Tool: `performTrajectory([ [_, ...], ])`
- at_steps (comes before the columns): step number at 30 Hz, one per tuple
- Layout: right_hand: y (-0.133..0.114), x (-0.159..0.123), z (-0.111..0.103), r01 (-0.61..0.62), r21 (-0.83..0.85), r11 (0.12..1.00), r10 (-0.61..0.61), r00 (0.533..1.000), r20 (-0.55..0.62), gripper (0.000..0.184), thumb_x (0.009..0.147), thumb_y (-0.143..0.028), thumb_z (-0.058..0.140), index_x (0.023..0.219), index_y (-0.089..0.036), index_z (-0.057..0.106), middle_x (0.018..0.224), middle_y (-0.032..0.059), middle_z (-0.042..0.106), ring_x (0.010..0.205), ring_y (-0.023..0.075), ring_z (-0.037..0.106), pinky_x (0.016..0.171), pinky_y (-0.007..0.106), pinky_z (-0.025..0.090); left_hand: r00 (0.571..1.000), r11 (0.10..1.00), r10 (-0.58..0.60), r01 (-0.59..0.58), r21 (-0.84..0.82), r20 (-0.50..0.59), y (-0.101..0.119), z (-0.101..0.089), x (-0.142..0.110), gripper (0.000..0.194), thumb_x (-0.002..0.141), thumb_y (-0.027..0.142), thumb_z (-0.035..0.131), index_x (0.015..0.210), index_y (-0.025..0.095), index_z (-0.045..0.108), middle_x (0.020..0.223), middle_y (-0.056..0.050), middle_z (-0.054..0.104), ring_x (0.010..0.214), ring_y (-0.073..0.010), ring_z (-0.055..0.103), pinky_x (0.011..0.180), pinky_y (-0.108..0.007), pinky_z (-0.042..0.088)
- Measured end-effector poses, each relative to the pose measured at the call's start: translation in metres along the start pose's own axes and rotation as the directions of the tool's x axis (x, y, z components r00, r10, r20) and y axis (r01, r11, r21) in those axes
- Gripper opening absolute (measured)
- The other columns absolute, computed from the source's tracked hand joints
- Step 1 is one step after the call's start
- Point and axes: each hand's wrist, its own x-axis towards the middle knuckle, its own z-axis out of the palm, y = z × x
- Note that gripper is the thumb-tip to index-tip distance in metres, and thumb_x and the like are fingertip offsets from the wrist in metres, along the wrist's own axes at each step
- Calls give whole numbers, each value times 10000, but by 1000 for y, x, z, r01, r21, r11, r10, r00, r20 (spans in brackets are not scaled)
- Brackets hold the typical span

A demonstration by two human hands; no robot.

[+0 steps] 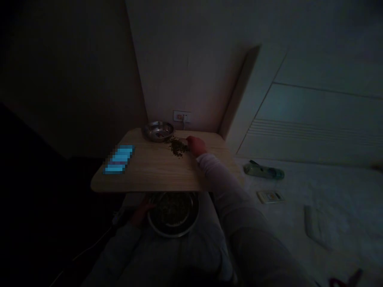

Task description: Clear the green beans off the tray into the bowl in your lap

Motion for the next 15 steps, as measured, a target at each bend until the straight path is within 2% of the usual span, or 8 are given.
performTrajectory([
  [5,-15,0,11,55,-107,993,-48,997,64,386,980,-270,345,1228,-200,631,1139,141,698,1042,266,648,857,330,462,1000,999,-25,26,23,-17,-9,-6,1,218,472,306,718,670,217,734,758,-41,736,982,-320,633,905,-413,447],
  [11,-19,-16,15,227,-149,963,-218,973,72,320,935,-240,418,1136,-184,661,1088,144,715,1010,250,658,881,327,433,998,996,-54,56,-76,22,-6,-2,-4,352,487,320,736,819,207,760,858,-57,760,1017,-321,638,901,-409,460],
  [15,-16,-26,18,289,-155,945,-275,956,103,333,917,-211,439,1170,-186,653,1092,141,717,1007,242,658,911,338,412,998,998,-35,38,-58,49,-4,-2,-2,238,479,302,741,703,223,749,809,-49,754,1001,-326,639,885,-400,471],
])
